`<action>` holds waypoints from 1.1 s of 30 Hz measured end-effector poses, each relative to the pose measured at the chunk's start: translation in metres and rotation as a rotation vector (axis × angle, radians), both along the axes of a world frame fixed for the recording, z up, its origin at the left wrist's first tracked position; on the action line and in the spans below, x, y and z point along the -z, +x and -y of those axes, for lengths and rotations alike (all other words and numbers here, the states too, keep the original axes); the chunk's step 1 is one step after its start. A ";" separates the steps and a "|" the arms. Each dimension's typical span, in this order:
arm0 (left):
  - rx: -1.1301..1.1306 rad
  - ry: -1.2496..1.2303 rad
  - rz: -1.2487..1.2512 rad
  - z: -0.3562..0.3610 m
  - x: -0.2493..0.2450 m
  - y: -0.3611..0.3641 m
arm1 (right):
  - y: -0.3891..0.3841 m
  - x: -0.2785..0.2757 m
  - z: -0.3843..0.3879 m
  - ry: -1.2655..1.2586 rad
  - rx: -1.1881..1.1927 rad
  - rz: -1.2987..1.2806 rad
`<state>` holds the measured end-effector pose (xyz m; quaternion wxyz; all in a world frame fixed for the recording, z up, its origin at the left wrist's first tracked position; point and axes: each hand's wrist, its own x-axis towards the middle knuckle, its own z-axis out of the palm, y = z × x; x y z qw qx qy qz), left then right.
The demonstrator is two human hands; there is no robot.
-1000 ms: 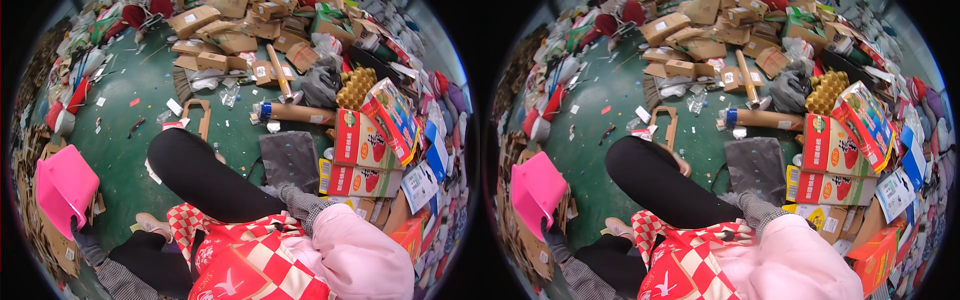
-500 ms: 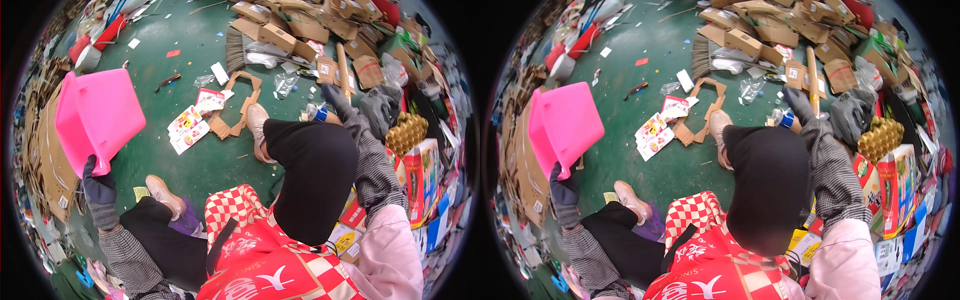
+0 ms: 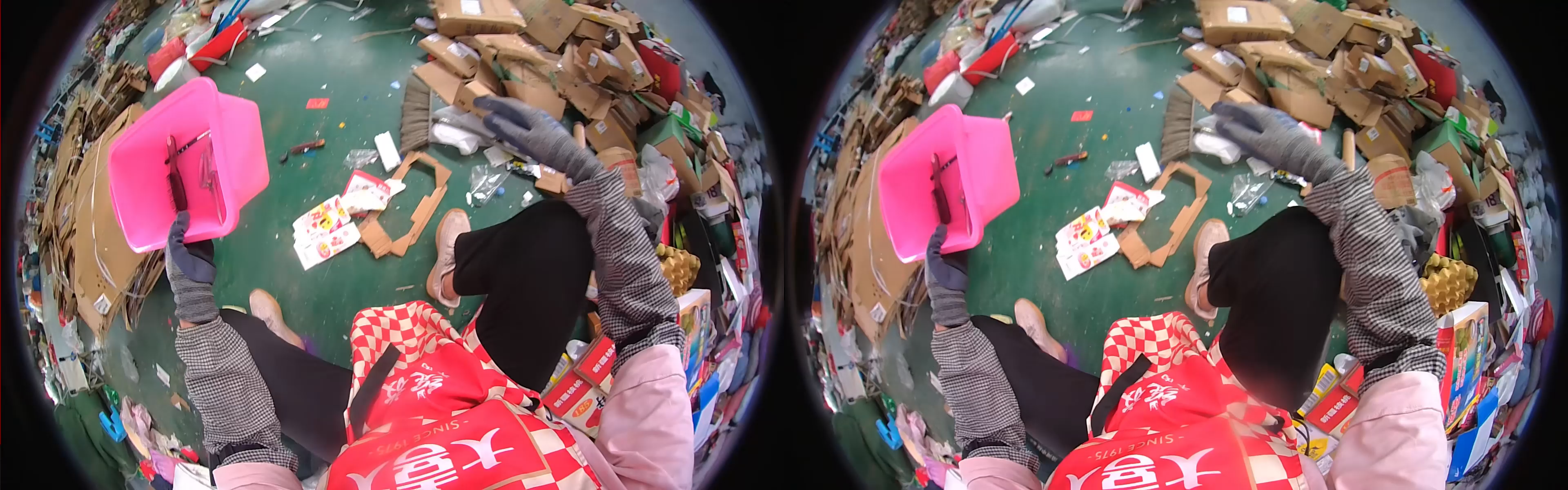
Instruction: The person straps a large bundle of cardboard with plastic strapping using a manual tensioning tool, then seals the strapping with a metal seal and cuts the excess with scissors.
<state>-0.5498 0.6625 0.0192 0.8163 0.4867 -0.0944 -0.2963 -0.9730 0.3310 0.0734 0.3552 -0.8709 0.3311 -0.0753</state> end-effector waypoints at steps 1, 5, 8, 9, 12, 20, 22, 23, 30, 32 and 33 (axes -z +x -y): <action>0.009 -0.024 0.003 0.005 0.004 0.001 | -0.003 -0.007 -0.006 -0.049 -0.011 -0.009; -0.026 -0.068 0.066 0.026 0.003 0.010 | -0.031 -0.002 0.002 -0.289 -0.071 0.000; 0.013 -0.191 -0.057 0.029 -0.017 0.008 | -0.070 0.019 0.021 -0.354 0.097 0.094; 0.012 -0.205 -0.047 0.026 -0.022 0.015 | -0.086 0.022 0.020 -0.496 0.044 0.113; 0.023 -0.226 0.052 0.027 -0.053 0.003 | -0.131 0.065 0.040 -0.017 0.364 0.209; -0.040 -0.258 0.111 0.037 -0.097 -0.029 | -0.040 -0.040 0.061 -0.064 0.293 0.227; -0.029 -0.277 0.106 0.047 -0.097 -0.043 | 0.012 -0.050 0.060 -0.063 0.102 0.268; 0.027 -0.282 0.057 0.051 -0.099 -0.048 | 0.036 -0.053 0.052 -0.163 0.019 0.286; 0.039 -0.206 -0.125 0.110 -0.061 -0.043 | 0.114 0.127 -0.063 -0.158 -0.117 -0.073; 0.070 -0.237 -0.117 0.125 -0.053 -0.042 | 0.067 0.186 -0.121 0.144 -0.245 -0.339; 0.066 -0.225 -0.130 0.130 -0.042 -0.036 | 0.039 0.258 -0.132 0.311 -0.608 -0.413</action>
